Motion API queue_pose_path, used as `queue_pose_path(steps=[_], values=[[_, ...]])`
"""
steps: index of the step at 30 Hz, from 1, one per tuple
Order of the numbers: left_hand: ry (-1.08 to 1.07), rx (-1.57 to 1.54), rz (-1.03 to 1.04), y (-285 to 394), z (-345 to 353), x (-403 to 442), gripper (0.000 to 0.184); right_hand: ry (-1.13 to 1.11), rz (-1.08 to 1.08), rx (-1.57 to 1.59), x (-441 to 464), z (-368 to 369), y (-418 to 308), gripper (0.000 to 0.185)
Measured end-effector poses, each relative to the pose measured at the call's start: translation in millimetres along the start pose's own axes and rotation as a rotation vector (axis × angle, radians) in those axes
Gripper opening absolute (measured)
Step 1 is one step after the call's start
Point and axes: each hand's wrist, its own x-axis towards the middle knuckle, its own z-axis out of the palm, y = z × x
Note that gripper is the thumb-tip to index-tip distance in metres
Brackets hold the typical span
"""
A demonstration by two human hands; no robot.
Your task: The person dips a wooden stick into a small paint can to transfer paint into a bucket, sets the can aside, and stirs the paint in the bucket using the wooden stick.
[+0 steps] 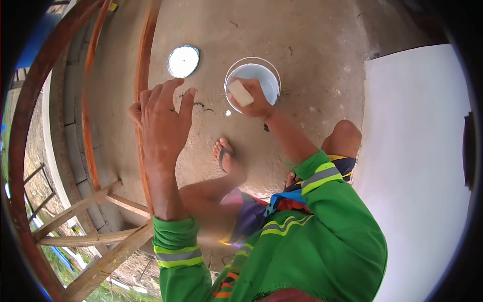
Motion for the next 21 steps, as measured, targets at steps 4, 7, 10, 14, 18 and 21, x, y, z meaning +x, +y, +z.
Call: queue_pose_path(steps=[4,7,10,14,18,21], values=[[-0.002,0.003,-0.06,-9,-5,-4,0.03,0.191,0.306,0.161,7,-28,12,0.013],[0.002,-0.024,-0.019,2,-7,-4,0.029,0.146,0.294,0.098,16,-7,19,0.018],[0.044,-0.016,0.027,-2,0,-2,0.029,0.026,0.163,0.079,-6,2,9,0.014],[0.03,-0.02,-0.001,-4,-6,-9,0.028,0.183,0.26,0.123,-8,-22,7,0.012],[0.045,-0.048,0.052,10,-5,-5,0.026,0.136,0.221,0.049,15,3,37,0.008],[0.006,-0.06,0.059,9,-1,-2,0.026,-0.102,0.131,0.053,-15,11,19,0.011]])
